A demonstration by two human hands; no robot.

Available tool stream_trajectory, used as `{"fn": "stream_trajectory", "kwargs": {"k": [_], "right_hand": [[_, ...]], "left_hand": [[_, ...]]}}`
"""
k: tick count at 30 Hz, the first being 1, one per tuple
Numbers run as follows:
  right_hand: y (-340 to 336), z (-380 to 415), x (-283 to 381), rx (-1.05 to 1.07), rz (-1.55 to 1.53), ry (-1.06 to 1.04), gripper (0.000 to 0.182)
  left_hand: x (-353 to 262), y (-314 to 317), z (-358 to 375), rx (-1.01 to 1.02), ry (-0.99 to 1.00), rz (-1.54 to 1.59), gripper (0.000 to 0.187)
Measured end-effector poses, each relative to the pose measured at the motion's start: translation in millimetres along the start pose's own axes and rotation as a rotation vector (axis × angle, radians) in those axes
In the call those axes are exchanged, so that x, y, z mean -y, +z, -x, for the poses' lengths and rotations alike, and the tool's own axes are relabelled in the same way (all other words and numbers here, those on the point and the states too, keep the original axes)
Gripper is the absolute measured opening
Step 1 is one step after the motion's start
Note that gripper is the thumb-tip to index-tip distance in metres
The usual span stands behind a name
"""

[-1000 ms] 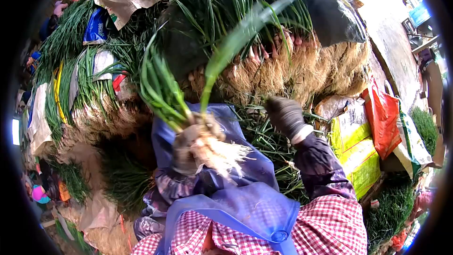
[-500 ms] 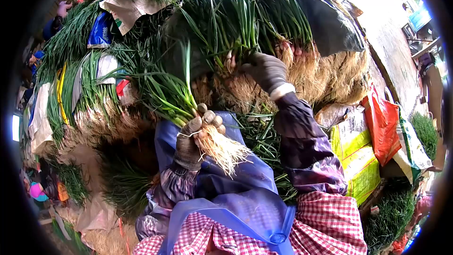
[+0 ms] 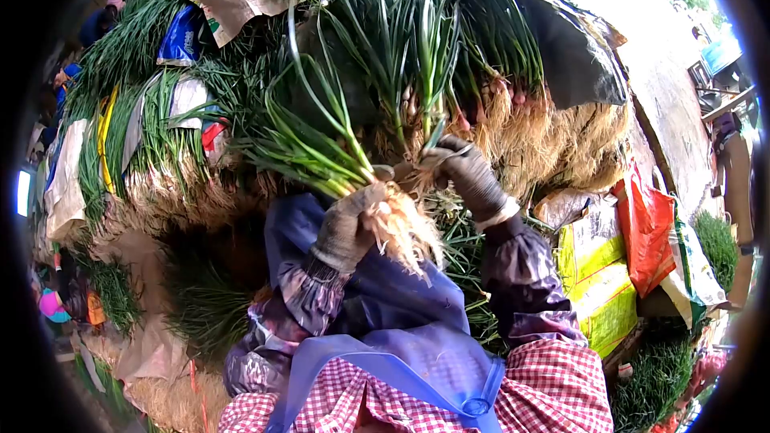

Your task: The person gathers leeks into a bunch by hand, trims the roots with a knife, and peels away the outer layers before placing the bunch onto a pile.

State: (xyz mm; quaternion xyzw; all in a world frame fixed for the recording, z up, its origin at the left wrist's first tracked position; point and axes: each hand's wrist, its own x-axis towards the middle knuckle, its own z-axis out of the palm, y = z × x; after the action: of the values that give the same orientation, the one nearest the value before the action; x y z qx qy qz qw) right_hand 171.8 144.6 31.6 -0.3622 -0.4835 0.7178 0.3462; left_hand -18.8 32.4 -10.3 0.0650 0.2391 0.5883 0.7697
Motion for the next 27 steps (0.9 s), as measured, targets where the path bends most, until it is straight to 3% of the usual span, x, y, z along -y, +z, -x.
{"fn": "stream_trajectory", "kwargs": {"k": [2, 3, 5, 6, 8, 10, 11, 12, 14, 18, 19, 20, 21, 22, 23, 24, 25, 26, 27], "right_hand": [[23, 6, 0, -0.056, -0.007, 0.021, 0.016], [12, -3, -11, -0.039, 0.261, -0.071, 0.013], [-17, -22, -25, -0.162, 0.278, -0.287, 0.013], [-40, -30, -17, -0.169, 0.162, -0.370, 0.015], [-82, -39, 5, -0.104, -0.190, -0.508, 0.022], [-76, -17, 36, -0.297, -0.370, -0.249, 0.031], [-72, -13, 33, -0.336, -0.198, -0.273, 0.037], [-71, -8, 34, -0.150, -0.046, -0.096, 0.040], [-24, 1, 16, -0.069, 0.191, -0.119, 0.039], [19, -19, -19, 0.047, 0.028, -0.121, 0.029], [28, -14, -12, 0.032, 0.140, -0.120, 0.026], [30, -16, -19, -0.005, 0.454, -0.238, 0.023], [30, -13, -14, -0.030, 0.782, -0.420, 0.021], [30, -10, -7, -0.055, 1.109, -0.604, 0.018], [27, -18, -11, -0.091, 0.355, -0.589, 0.018], [12, -19, -6, -0.198, 0.081, -0.541, 0.018], [-2, -20, 0, -0.311, -0.204, -0.528, 0.018], [-29, -5, 22, -0.496, -0.011, -0.531, 0.018], [-48, 6, 32, -0.455, -0.143, -0.508, 0.016]], "left_hand": [[6, 18, -8, -0.181, 0.093, -0.275, 0.023], [8, 21, -11, -0.252, 0.101, -0.368, 0.021], [6, 30, -6, -0.211, 0.090, -0.207, 0.021], [5, 33, -5, -0.191, 0.082, -0.127, 0.020], [9, 32, -2, -0.359, 0.151, -0.160, 0.024], [1, 20, 0, -0.172, 0.065, -0.069, 0.027], [-3, 26, 2, -0.116, 0.061, -0.060, 0.029], [-1, 36, 7, -0.164, 0.073, -0.050, 0.029], [2, 39, 4, -0.188, 0.007, -0.030, 0.030], [10, 27, 6, -0.252, 0.039, -0.099, 0.020], [11, 23, 7, -0.243, 0.064, -0.128, 0.017], [11, 18, 10, -0.239, 0.090, -0.152, 0.015], [5, 12, 7, -0.261, 0.002, -0.157, 0.011], [11, 11, 5, -0.332, 0.078, -0.331, 0.013], [11, 16, 5, -0.355, 0.078, -0.236, 0.012], [10, 21, 5, -0.376, 0.076, -0.141, 0.012], [9, 11, 3, -0.249, 0.049, -0.066, 0.018], [7, -6, 1, -0.124, 0.024, 0.007, 0.025], [5, -16, -1, 0.005, -0.001, 0.077, 0.031]]}}
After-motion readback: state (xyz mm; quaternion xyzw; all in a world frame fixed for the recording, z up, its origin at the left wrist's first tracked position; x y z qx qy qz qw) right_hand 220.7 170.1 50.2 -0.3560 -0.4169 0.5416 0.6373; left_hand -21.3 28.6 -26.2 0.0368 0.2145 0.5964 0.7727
